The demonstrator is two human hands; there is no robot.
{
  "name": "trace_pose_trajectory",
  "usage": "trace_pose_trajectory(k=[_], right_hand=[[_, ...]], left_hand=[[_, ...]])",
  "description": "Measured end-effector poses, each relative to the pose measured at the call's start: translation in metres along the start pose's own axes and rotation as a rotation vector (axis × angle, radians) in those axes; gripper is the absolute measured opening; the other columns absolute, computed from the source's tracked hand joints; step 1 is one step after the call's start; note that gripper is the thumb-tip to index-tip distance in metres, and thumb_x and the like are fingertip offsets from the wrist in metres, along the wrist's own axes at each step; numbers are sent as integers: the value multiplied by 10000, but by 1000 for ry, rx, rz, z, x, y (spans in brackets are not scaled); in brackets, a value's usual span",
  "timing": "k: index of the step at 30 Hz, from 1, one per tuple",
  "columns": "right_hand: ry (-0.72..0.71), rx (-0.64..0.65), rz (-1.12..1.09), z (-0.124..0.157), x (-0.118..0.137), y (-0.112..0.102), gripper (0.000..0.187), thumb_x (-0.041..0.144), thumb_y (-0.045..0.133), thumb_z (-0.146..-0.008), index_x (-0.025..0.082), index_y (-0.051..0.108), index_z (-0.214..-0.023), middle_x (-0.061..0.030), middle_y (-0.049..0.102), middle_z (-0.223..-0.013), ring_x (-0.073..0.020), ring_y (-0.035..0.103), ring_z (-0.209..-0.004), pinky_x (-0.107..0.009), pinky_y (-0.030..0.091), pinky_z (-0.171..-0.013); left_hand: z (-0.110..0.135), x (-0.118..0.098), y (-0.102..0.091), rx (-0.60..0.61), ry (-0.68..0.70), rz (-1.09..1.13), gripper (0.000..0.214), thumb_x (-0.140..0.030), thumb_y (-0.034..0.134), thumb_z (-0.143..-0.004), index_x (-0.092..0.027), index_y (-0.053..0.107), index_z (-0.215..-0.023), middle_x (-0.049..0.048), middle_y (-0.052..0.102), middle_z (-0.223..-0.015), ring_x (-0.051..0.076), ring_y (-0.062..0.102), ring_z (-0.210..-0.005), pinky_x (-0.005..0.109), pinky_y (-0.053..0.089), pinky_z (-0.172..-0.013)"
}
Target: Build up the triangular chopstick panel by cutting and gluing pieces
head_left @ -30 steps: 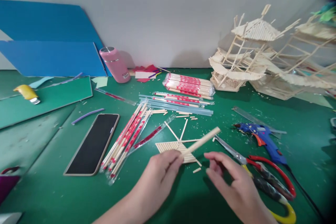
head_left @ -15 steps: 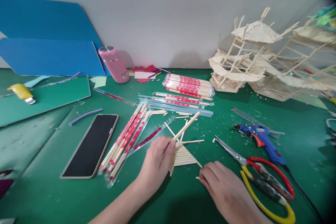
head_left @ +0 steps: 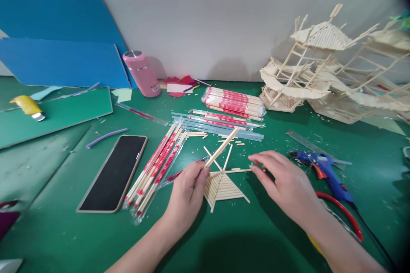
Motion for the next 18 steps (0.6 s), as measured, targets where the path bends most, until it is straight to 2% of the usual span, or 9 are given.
trace_pose_trajectory(k=[4, 6, 10, 13, 15, 18], right_hand=[[70, 60, -97, 22, 7, 3, 142, 259, 475, -871, 214, 582, -952, -30, 629, -854, -159, 599, -771, -277, 486, -666], [156, 62, -203, 31, 11, 4, 140, 284, 476, -870, 217, 582, -934, -30, 626, -823, -153, 597, -723, -263, 489, -637], [471, 42, -673, 43, 18, 12, 228, 355, 522, -838, 217, 578, -1011, -30, 618, -817, -143, 581, -686, -232, 484, -588], [597, 19, -1006, 46, 25, 22, 265, 378, 541, -825, 207, 602, -1018, -17, 611, -747, -119, 547, -620, -217, 468, -548], [637, -7, -1104, 47, 28, 27, 238, 376, 556, -819, 201, 638, -957, -22, 620, -726, -117, 538, -615, -219, 459, -548], [661, -90, -1124, 48, 25, 31, 213, 369, 561, -818, 188, 649, -890, -30, 611, -722, -122, 527, -624, -233, 449, -556]], left_hand=[[-1, -4, -4, 31, 19, -16, 198, -228, 373, -906, -183, 510, -770, 3, 510, -689, 130, 497, -631, 228, 387, -579], [0, -7, -6, 87, 31, -26, 185, -220, 389, -900, -186, 537, -795, 5, 529, -697, 133, 507, -640, 229, 391, -589], [6, -16, -4, 336, 29, -12, 217, -212, 364, -915, -188, 569, -847, 18, 587, -754, 138, 541, -694, 233, 409, -630], [10, -24, -2, 497, 32, 20, 237, -197, 337, -923, -183, 562, -849, 21, 596, -774, 132, 538, -699, 230, 413, -638], [10, -27, -2, 534, 42, 26, 235, -190, 332, -924, -180, 544, -821, 12, 582, -754, 120, 525, -674, 218, 407, -618], [10, -24, -4, 503, 48, -35, 245, -204, 330, -926, -180, 518, -770, 0, 563, -713, 113, 517, -644, 210, 402, -591]])
Point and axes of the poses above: each hand's wrist, its own z-axis away from the middle knuckle, its own y-axis out of the palm, x = y × z, the point moved 2 cm from there along -z, towards the middle knuckle
